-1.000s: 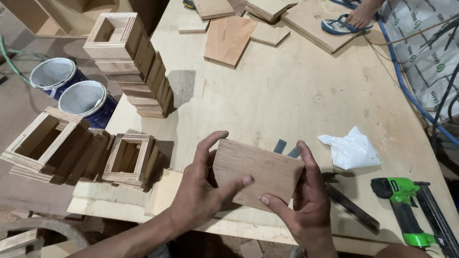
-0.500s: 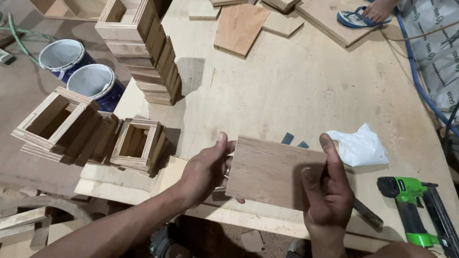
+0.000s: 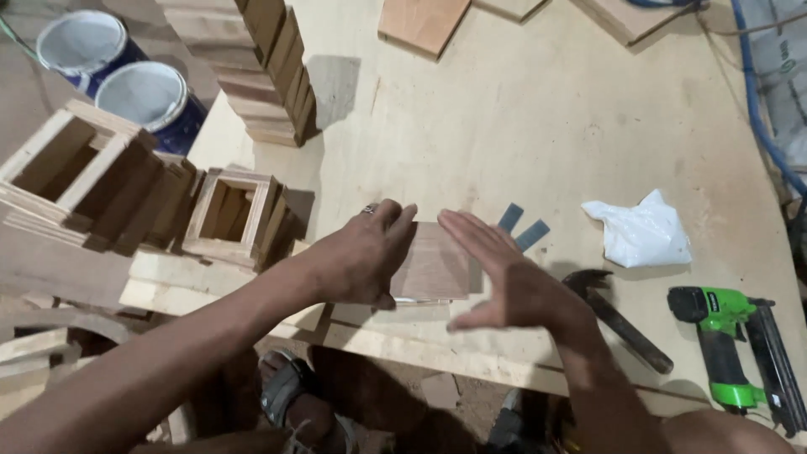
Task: Assembling small wooden frames or boxes by applying wood glue to the joints and securing them with a pneumatic nail gun.
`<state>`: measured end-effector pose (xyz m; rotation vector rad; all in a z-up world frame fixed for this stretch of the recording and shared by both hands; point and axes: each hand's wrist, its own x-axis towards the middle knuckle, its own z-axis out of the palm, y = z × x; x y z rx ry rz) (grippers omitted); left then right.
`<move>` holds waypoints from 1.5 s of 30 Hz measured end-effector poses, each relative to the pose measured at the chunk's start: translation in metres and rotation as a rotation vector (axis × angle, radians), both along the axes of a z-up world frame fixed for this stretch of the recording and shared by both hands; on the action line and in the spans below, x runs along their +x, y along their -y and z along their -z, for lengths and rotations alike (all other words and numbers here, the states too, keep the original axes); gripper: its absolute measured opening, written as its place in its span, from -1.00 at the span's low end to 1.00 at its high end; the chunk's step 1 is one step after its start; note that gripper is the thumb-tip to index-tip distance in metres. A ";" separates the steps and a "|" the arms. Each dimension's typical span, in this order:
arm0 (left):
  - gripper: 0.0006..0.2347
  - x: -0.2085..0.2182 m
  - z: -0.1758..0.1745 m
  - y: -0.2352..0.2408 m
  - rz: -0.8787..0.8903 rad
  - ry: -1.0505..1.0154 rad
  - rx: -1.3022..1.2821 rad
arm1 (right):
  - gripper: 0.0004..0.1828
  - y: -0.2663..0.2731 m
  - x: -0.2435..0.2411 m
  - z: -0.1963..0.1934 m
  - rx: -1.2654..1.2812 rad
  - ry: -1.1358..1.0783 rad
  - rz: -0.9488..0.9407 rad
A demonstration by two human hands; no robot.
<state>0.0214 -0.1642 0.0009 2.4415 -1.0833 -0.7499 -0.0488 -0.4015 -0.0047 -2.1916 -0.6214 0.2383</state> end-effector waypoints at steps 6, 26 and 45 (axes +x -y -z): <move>-0.17 0.001 0.101 0.004 0.061 0.147 0.080 | 0.25 -0.001 0.026 0.090 -0.760 -0.074 -0.148; -0.18 -0.001 0.146 0.008 -0.039 0.172 0.268 | 0.15 0.002 0.040 0.126 -0.564 -0.180 -0.087; -0.01 -0.005 0.145 0.071 -0.001 0.235 0.384 | 0.41 0.049 0.026 0.112 -0.506 -0.271 0.034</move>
